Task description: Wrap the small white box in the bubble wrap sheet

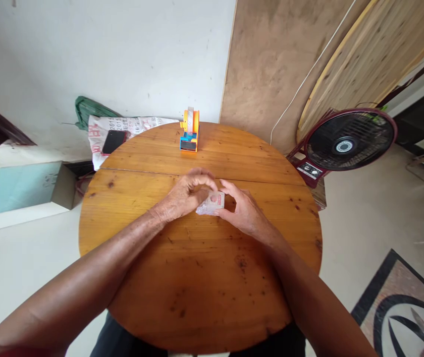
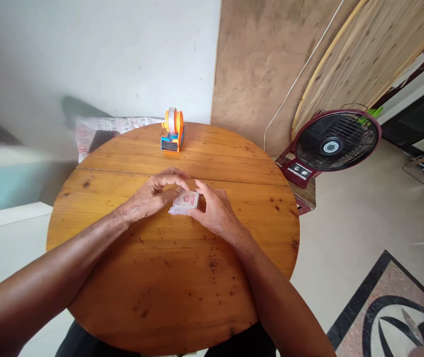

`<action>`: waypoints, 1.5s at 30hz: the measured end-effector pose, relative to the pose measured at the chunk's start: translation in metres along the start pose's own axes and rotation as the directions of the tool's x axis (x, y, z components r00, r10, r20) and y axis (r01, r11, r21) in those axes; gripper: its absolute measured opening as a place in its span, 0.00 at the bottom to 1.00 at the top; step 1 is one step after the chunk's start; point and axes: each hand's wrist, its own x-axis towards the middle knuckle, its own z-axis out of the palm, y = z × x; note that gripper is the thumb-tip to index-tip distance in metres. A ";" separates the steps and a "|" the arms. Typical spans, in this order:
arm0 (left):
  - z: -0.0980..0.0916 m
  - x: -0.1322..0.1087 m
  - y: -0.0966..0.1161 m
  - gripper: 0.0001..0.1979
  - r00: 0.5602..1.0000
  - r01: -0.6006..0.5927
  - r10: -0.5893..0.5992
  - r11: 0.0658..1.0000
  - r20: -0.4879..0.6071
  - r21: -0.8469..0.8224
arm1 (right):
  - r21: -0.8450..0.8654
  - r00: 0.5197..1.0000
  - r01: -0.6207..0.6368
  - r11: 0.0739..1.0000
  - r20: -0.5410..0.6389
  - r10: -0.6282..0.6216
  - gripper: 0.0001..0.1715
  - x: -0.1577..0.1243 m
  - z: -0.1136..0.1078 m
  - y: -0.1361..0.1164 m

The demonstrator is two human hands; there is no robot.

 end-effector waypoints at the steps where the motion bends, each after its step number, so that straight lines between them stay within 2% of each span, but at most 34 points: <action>1: 0.000 0.000 -0.001 0.11 0.999 -0.002 0.001 1.000 -0.037 -0.016 | 0.002 1.000 0.007 1.000 -0.001 -0.007 0.41 0.000 0.000 -0.001; 4: -0.002 0.002 -0.002 0.15 0.999 -0.001 -0.001 0.999 -0.053 -0.043 | 0.002 1.000 0.021 1.000 -0.001 -0.021 0.41 0.000 0.000 -0.002; 9: -0.001 0.001 -0.001 0.19 0.999 0.002 -0.004 1.000 0.053 0.030 | -0.011 1.000 0.002 1.000 -0.011 -0.002 0.42 -0.001 0.001 -0.001; 13: 0.001 -0.001 -0.004 0.20 0.995 -0.093 0.083 0.970 0.052 0.225 | -0.018 1.000 -0.022 1.000 -0.015 0.022 0.43 -0.002 0.001 0.000; 17: 0.001 -0.003 -0.004 0.20 0.977 -0.213 0.195 0.864 0.087 0.457 | -0.014 0.999 -0.036 0.999 -0.017 0.036 0.42 -0.001 0.001 0.000; 20: 0.002 -0.004 -0.002 0.20 0.968 -0.250 0.218 0.818 0.123 0.518 | -0.007 0.999 -0.031 1.000 -0.012 0.030 0.42 0.000 0.002 0.000; 22: 0.003 -0.004 -0.004 0.20 0.971 -0.238 0.214 0.848 0.104 0.473 | -0.008 0.999 -0.027 1.000 -0.018 0.027 0.42 -0.001 0.002 0.001; 26: 0.005 -0.002 -0.012 0.22 0.983 -0.169 0.181 0.957 -0.032 0.234 | -0.010 0.999 -0.024 1.000 -0.027 0.024 0.43 -0.002 0.003 0.001; 29: 0.004 -0.001 -0.014 0.22 0.984 -0.153 0.165 0.976 -0.068 0.154 | -0.013 1.000 -0.013 1.000 -0.022 0.012 0.43 -0.003 0.003 0.001; 32: 0.001 -0.002 -0.009 0.19 0.984 -0.176 0.179 0.944 0.015 0.278 | -0.031 0.999 0.000 1.000 -0.033 -0.001 0.43 -0.002 0.003 0.001; 35: -0.002 -0.002 -0.003 0.15 0.965 -0.262 0.226 0.850 0.133 0.458 | -0.040 1.000 0.008 0.999 -0.030 -0.009 0.42 -0.001 0.003 0.001; 38: -0.003 -0.001 -0.004 0.14 0.950 -0.311 0.262 0.821 0.167 0.479 | -0.032 1.000 0.002 0.999 -0.015 -0.003 0.42 -0.001 0.001 -0.001; 41: 0.000 0.000 -0.008 0.17 0.970 -0.244 0.226 0.910 0.092 0.336 | -0.023 1.000 0.006 1.000 -0.010 -0.006 0.42 -0.002 0.000 -0.002; 43: 0.002 0.000 -0.010 0.19 0.988 -0.153 0.151 0.973 0.026 0.174 | -0.009 1.000 0.017 1.000 -0.005 -0.017 0.44 -0.003 -0.001 -0.002; 45: 0.002 0.001 -0.010 0.20 0.997 -0.077 0.077 0.997 -0.015 0.032 | 0.012 0.999 0.034 0.999 -0.002 -0.034 0.46 -0.003 -0.002 -0.001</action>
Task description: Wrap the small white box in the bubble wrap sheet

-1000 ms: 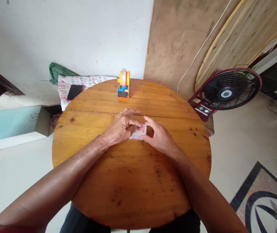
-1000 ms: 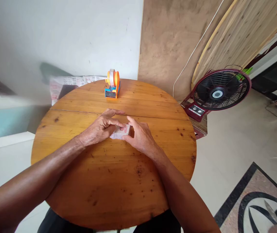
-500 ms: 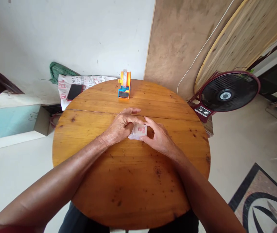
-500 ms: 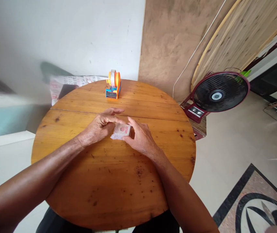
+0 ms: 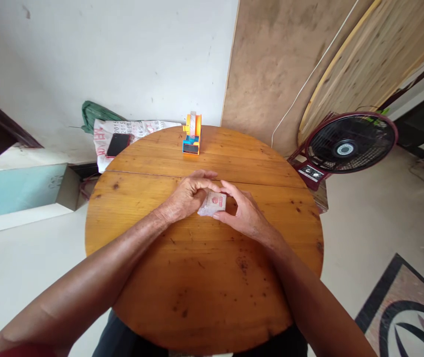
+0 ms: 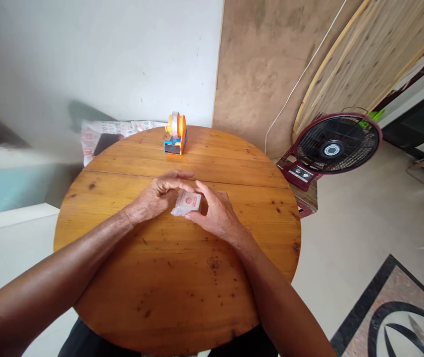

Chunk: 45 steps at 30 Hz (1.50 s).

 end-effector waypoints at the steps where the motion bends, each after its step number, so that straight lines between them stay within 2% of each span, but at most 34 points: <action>1: 0.000 0.000 0.001 0.20 1.000 0.026 -0.027 0.999 -0.010 -0.044 | 0.010 1.000 0.008 1.000 -0.001 -0.008 0.47 0.000 0.000 0.000; 4: -0.002 0.002 0.003 0.16 0.996 0.079 -0.082 0.993 -0.035 -0.084 | 0.019 1.000 0.012 1.000 -0.006 -0.012 0.47 0.000 -0.002 -0.001; 7: -0.003 0.002 0.005 0.12 0.980 0.195 -0.199 0.974 -0.021 -0.116 | 0.002 1.000 0.007 1.000 0.003 -0.007 0.46 -0.001 -0.002 -0.002; 10: -0.001 0.003 0.004 0.20 0.944 0.328 -0.329 0.919 0.034 -0.220 | -0.020 1.000 0.021 1.000 0.008 -0.021 0.45 0.000 -0.001 -0.002; 13: 0.003 0.003 0.000 0.28 0.925 0.375 -0.376 0.877 0.056 -0.301 | -0.032 0.999 0.034 0.999 -0.005 -0.034 0.45 0.000 0.001 0.000; 18: 0.010 0.004 -0.003 0.31 0.908 0.404 -0.417 0.839 0.047 -0.365 | -0.066 0.996 0.073 0.995 -0.036 -0.076 0.44 0.001 0.005 0.005; 22: 0.016 0.004 0.000 0.29 0.907 0.399 -0.417 0.804 0.059 -0.442 | -0.099 0.993 0.100 0.990 -0.057 -0.106 0.44 0.001 0.008 0.007; 25: 0.018 0.004 -0.002 0.27 0.907 0.407 -0.413 0.822 0.075 -0.399 | -0.103 0.992 0.108 0.989 -0.053 -0.114 0.44 0.001 0.008 0.006; 31: 0.017 0.007 -0.012 0.31 0.929 0.360 -0.368 0.884 0.031 -0.298 | -0.086 0.999 0.021 0.996 -0.045 -0.025 0.43 0.002 0.008 0.003; 34: 0.015 0.007 -0.015 0.33 0.925 0.373 -0.375 0.856 0.068 -0.358 | -0.037 1.000 -0.008 0.999 -0.017 0.008 0.44 0.001 0.005 0.000; 36: 0.013 0.007 -0.015 0.31 0.925 0.349 -0.378 0.818 0.030 -0.457 | 0.011 1.000 -0.009 1.000 0.006 0.009 0.46 -0.001 0.000 -0.002; 39: 0.011 0.008 -0.016 0.24 0.908 0.262 -0.399 0.780 -0.129 -0.568 | 0.054 1.000 -0.026 0.998 0.016 0.025 0.47 -0.003 -0.008 -0.003; 40: 0.010 0.009 -0.016 0.22 0.897 0.257 -0.416 0.766 -0.150 -0.590 | 0.055 0.999 -0.039 0.998 0.019 0.038 0.48 -0.003 -0.010 -0.004; 45: 0.007 0.010 -0.015 0.19 0.883 0.318 -0.461 0.725 -0.088 -0.612 | -0.010 0.997 -0.060 0.998 0.051 0.060 0.46 -0.002 -0.005 -0.002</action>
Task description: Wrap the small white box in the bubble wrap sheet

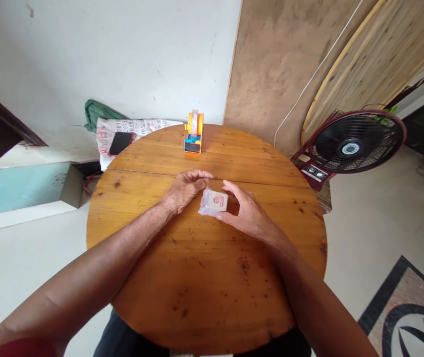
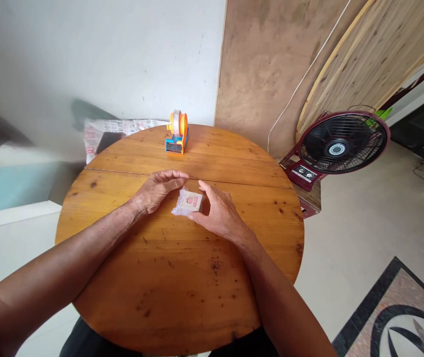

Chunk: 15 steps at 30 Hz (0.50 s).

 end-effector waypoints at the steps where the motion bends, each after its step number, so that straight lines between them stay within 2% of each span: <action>1: 0.000 -0.001 0.001 0.18 1.000 -0.001 0.001 1.000 0.012 0.018 | -0.024 1.000 0.022 0.999 -0.006 -0.022 0.45 0.001 0.003 0.001; 6: 0.002 -0.005 0.005 0.18 0.992 0.032 -0.046 0.993 0.119 0.116 | -0.112 0.990 0.133 0.985 -0.038 -0.138 0.42 0.003 0.014 0.003; 15: -0.005 -0.005 0.008 0.16 0.978 0.027 -0.069 0.977 0.196 0.211 | -0.106 0.990 0.082 0.991 -0.102 -0.093 0.39 0.004 0.016 0.004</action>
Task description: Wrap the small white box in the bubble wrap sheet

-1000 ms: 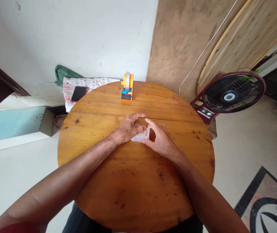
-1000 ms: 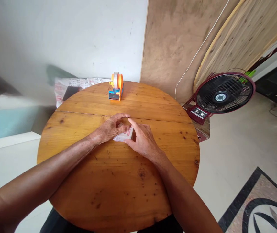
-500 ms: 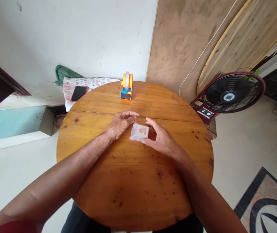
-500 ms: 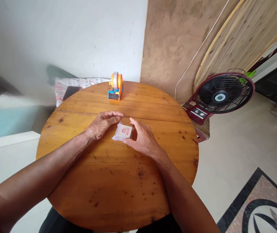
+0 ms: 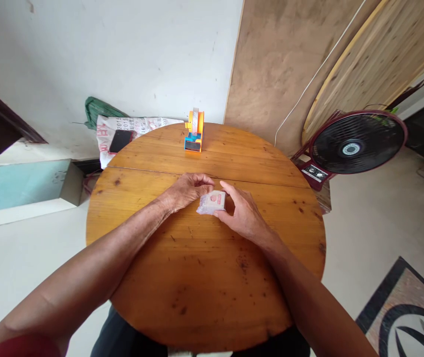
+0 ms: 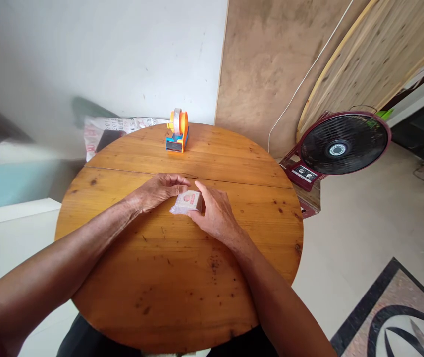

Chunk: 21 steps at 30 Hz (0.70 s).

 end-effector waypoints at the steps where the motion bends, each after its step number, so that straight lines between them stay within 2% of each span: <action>1: -0.001 0.000 0.000 0.16 1.000 -0.002 0.001 1.000 0.009 0.019 | 0.001 1.000 0.001 1.000 -0.003 -0.001 0.39 0.000 0.001 0.000; 5: -0.003 0.000 0.002 0.17 1.000 0.003 -0.004 0.999 0.027 0.044 | 0.009 1.000 0.007 1.000 0.014 -0.007 0.38 0.001 0.003 0.000; 8: -0.002 -0.001 0.001 0.19 1.000 -0.001 0.000 1.000 0.029 0.012 | 0.067 0.999 -0.008 0.998 0.055 0.004 0.41 -0.001 -0.003 -0.005; 10: -0.001 -0.001 -0.001 0.19 1.000 0.000 0.000 1.000 0.003 -0.020 | 0.158 0.998 -0.028 0.987 0.063 0.018 0.42 -0.003 -0.010 -0.008; 12: -0.001 0.001 -0.002 0.18 0.998 0.001 -0.005 0.998 -0.062 -0.060 | 0.318 0.999 -0.048 0.947 0.030 0.040 0.39 -0.003 -0.016 -0.008; 15: -0.005 0.006 -0.002 0.15 0.983 -0.009 -0.023 0.985 -0.182 -0.170 | 0.616 0.981 -0.060 0.785 -0.108 0.159 0.26 0.001 -0.020 0.000; 17: -0.009 0.010 -0.002 0.12 0.969 -0.009 -0.060 0.961 -0.240 -0.277 | 0.756 0.933 -0.068 0.651 -0.183 0.310 0.17 0.005 -0.020 0.008; 19: -0.013 0.013 -0.002 0.10 0.956 -0.002 -0.110 0.925 -0.272 -0.380 | 0.834 0.880 -0.092 0.543 -0.187 0.437 0.13 0.008 -0.018 0.015; 21: -0.016 0.015 -0.002 0.09 0.947 0.005 -0.149 0.894 -0.285 -0.448 | 0.877 0.857 -0.121 0.465 -0.144 0.495 0.12 0.011 -0.017 0.017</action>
